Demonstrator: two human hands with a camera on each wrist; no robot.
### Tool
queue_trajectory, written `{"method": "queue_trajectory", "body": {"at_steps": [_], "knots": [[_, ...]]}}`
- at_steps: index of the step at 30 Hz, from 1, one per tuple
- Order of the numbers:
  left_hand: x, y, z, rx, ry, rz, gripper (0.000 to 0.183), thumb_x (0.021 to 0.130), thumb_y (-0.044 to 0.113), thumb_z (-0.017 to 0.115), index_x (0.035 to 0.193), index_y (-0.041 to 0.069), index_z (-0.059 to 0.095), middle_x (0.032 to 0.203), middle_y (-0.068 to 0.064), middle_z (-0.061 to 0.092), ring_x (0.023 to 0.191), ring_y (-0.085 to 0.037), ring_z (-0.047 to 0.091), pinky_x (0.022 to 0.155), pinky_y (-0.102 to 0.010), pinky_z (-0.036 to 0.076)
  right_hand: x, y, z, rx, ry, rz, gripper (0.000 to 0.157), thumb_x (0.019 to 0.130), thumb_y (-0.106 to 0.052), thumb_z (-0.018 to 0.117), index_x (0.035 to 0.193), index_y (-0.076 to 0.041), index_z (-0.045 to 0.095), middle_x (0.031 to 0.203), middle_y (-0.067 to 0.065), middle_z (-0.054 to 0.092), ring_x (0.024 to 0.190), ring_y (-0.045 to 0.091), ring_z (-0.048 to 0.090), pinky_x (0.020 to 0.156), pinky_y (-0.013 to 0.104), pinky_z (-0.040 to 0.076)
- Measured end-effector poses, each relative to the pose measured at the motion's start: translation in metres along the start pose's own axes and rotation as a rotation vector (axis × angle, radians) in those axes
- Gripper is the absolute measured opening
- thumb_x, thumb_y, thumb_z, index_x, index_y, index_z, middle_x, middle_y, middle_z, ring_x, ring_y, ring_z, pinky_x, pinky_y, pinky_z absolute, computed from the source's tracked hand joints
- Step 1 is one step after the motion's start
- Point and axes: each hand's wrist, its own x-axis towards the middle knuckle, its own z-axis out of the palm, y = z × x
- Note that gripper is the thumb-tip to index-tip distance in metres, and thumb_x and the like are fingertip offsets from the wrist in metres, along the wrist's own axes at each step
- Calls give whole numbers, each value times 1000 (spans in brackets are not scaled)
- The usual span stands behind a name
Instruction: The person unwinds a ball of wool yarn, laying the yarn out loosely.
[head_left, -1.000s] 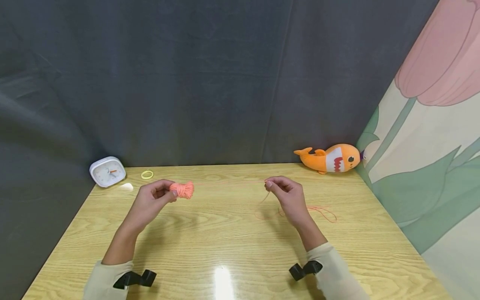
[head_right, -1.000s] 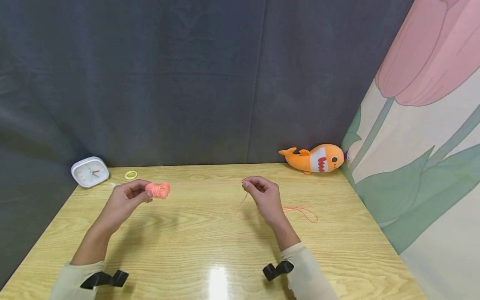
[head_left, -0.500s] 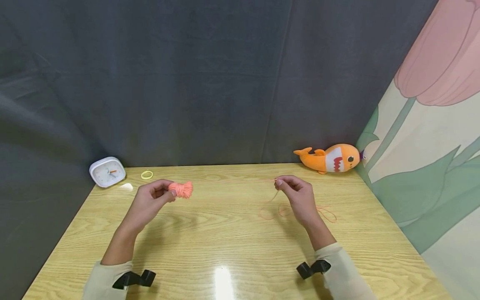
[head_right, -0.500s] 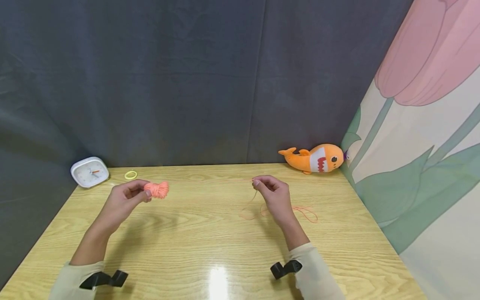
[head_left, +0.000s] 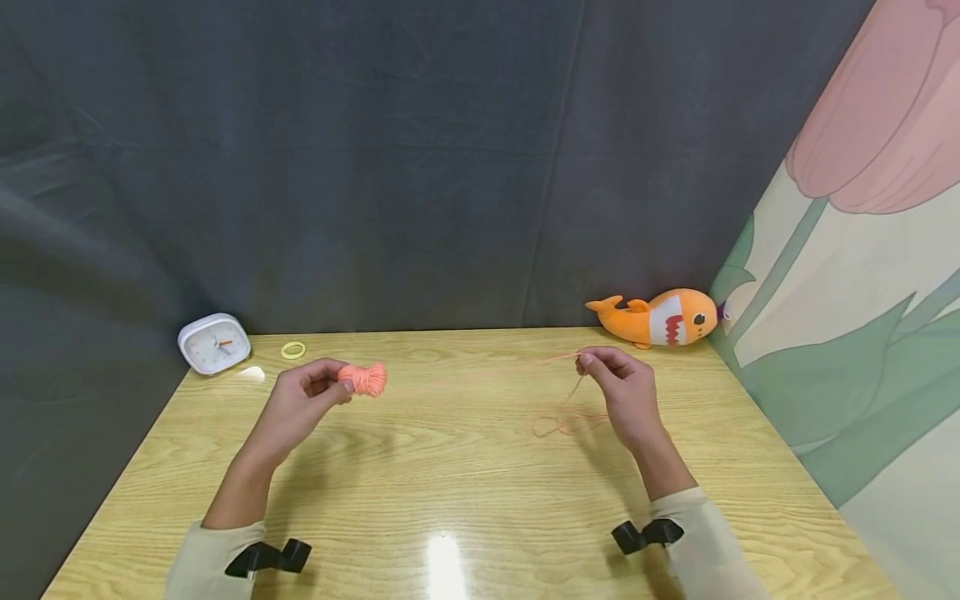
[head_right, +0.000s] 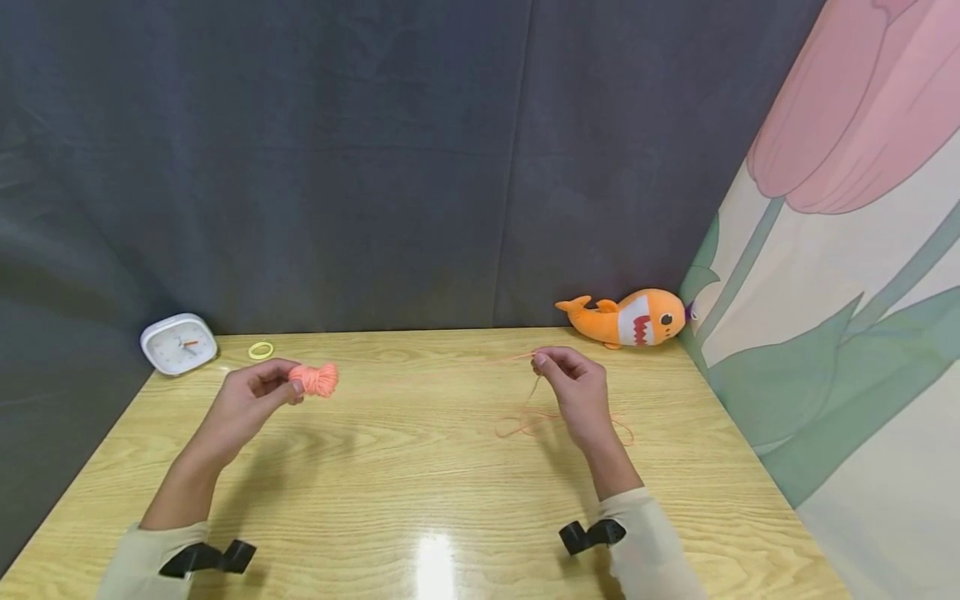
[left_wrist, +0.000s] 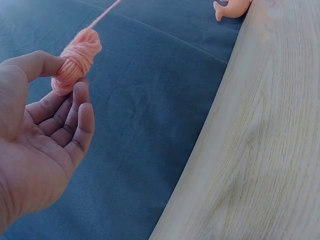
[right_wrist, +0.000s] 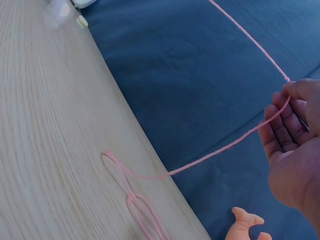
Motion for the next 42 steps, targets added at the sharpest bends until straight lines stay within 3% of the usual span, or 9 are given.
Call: {"method": "queue_trajectory", "body": {"at_steps": [8, 16, 31, 42], "knots": [[0, -1, 0, 8, 8, 18, 23, 100, 8, 65, 118, -7, 66, 90, 9, 69, 80, -6, 67, 77, -21, 59, 2, 1, -9, 45, 41, 1, 26, 100, -14, 68, 110, 10, 68, 88, -6, 73, 85, 8, 67, 89, 17, 57], [0, 1, 0, 5, 9, -5, 25, 100, 8, 66, 119, -7, 66, 92, 6, 68, 82, -13, 69, 77, -21, 59, 4, 3, -18, 69, 92, -1, 24, 100, -12, 68, 108, 10, 69, 85, -6, 73, 84, 9, 66, 87, 17, 57], [0, 2, -1, 7, 10, -16, 26, 100, 8, 66, 120, -8, 66, 93, 4, 69, 83, -10, 68, 78, -21, 59, 3, 5, -34, 56, 151, 29, 32, 99, -15, 70, 113, 14, 66, 86, -6, 73, 84, 9, 67, 87, 16, 56], [0, 2, -2, 19, 14, -4, 26, 101, 11, 66, 120, -7, 67, 92, 5, 68, 81, -9, 67, 77, -21, 58, 5, 5, -45, 74, 210, 41, 22, 99, -13, 70, 107, 7, 71, 83, -5, 72, 82, 9, 66, 86, 16, 56]]}}
